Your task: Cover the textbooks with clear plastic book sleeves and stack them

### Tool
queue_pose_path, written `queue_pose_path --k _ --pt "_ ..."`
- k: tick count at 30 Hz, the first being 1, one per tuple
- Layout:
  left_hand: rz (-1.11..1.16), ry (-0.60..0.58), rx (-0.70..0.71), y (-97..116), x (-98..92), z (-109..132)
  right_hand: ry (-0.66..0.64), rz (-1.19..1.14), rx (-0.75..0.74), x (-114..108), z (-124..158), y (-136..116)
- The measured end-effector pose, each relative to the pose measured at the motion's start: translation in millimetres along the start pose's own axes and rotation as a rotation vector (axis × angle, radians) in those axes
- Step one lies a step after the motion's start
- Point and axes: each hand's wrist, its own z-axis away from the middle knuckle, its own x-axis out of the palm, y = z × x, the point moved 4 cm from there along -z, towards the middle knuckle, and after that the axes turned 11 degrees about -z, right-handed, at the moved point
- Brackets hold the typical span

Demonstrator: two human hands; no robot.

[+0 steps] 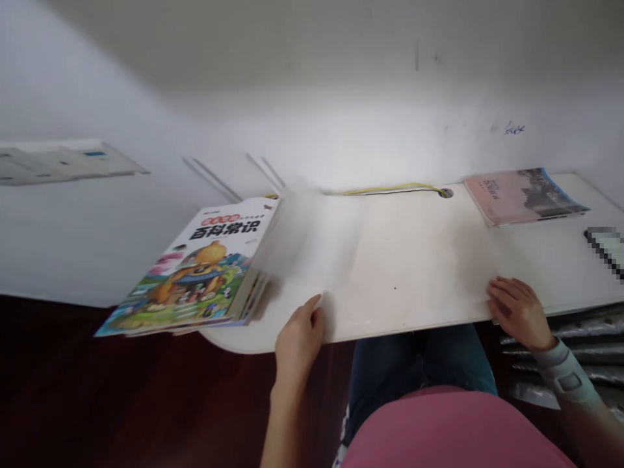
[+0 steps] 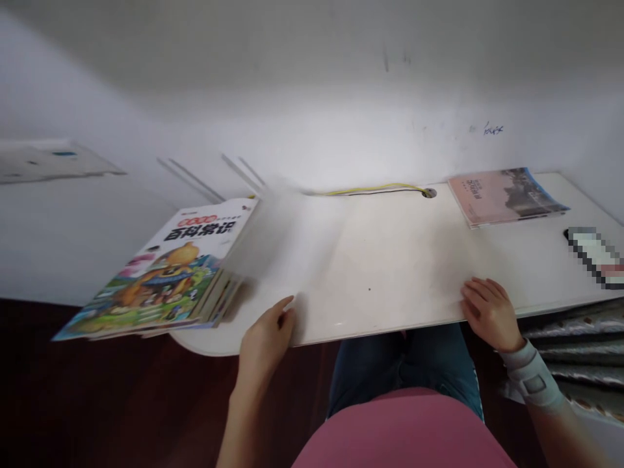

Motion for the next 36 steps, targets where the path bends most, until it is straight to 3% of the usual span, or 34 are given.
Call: queue_pose_path --k 4,6,12,14,18,21,24,30,36 --pt "0.025 -0.011 0.033 5.1 -3.8 4.0 -0.027 0.031 -0.021 -2.4 3.1 -0.2" --pt "0.046 0.022 0.039 4.5 -14.7 2.4 -0.006 0.038 -0.030 -4.6 1.7 2.7" --pt "-0.157 0.367 -0.004 -26.8 -81.3 -35.4 0.142 0.000 -0.024 -5.0 -22.1 17.0" --pt "-0.254 0.311 -0.062 -42.6 -89.9 -53.9 0.143 -0.006 -0.043 2.7 -31.3 19.9" --pt "-0.376 0.062 -0.190 -63.3 -77.6 -73.3 0.028 0.023 -0.085 27.9 -38.1 25.9" --pt "-0.462 0.055 -0.189 -64.9 -68.9 -69.9 -0.056 0.059 -0.095 43.9 -33.0 33.5" --pt "-0.518 0.032 -0.171 -67.8 -67.2 -60.8 -0.060 0.077 -0.102 49.5 -26.1 40.8" --pt "-0.563 -0.038 -0.235 -80.6 -76.5 -45.2 -0.047 0.077 -0.117 51.8 -18.9 48.2" --pt "-0.621 -0.034 -0.257 -66.4 -90.1 -44.2 -0.065 0.111 -0.115 57.0 -15.7 51.1"
